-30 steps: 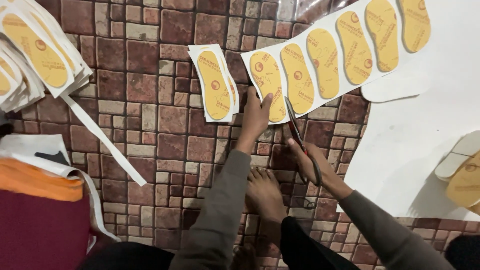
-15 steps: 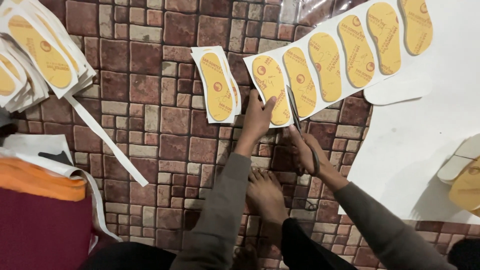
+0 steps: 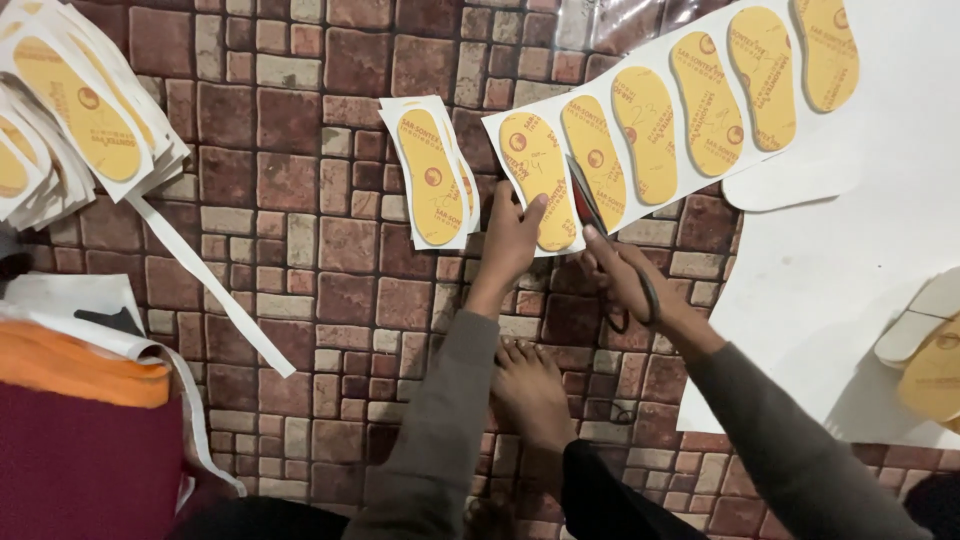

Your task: The person arranges yellow insole cutouts on a white sheet and then uses scissors to cut them out individually. The person handles the insoles and scissors, cutting along the edges to separate each piece.

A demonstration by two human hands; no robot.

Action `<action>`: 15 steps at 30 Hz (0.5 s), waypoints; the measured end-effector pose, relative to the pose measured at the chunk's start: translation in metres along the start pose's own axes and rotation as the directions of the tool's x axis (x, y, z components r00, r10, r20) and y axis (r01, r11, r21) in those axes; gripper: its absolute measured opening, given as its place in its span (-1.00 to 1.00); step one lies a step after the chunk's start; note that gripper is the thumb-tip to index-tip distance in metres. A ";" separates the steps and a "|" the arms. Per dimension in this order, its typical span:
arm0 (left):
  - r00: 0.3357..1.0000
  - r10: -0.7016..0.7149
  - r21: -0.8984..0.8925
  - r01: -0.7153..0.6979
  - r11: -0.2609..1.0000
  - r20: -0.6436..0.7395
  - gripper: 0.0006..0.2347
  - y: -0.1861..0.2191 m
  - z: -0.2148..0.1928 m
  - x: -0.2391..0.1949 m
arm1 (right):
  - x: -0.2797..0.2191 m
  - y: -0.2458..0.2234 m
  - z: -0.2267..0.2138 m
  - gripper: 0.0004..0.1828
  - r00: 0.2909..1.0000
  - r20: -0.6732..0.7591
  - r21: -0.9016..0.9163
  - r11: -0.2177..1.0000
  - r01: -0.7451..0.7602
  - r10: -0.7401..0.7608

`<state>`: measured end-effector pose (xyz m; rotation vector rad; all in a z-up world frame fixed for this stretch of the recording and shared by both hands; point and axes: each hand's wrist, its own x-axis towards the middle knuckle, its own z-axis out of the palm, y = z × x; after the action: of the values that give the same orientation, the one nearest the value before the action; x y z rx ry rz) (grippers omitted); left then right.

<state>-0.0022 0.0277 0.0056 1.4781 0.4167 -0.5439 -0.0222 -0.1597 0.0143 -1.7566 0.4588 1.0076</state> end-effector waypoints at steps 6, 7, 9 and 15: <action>1.000 -0.008 0.005 0.008 1.000 -0.001 -0.58 -0.002 0.001 0.002 | -0.002 -0.014 -0.003 -0.35 0.999 0.005 0.066 0.997 -0.039 0.038; 1.000 -0.008 0.003 0.008 1.000 -0.003 -0.58 -0.004 0.001 0.001 | -0.001 -0.011 -0.006 -0.35 0.999 0.007 0.063 0.997 -0.039 0.038; 1.000 -0.002 0.010 0.003 1.000 -0.004 -0.60 -0.006 -0.004 0.004 | 0.005 -0.008 -0.009 -0.36 0.999 0.018 0.051 0.998 -0.037 0.036; 1.000 0.019 -0.080 -0.019 0.997 0.000 -0.56 -0.006 -0.002 -0.001 | 0.027 -0.011 -0.028 -0.31 0.999 0.040 -0.016 1.000 0.001 0.000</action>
<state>-0.0064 0.0301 0.0014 1.4033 0.4186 -0.5072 0.0128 -0.1762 0.0023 -1.7473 0.4255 1.0470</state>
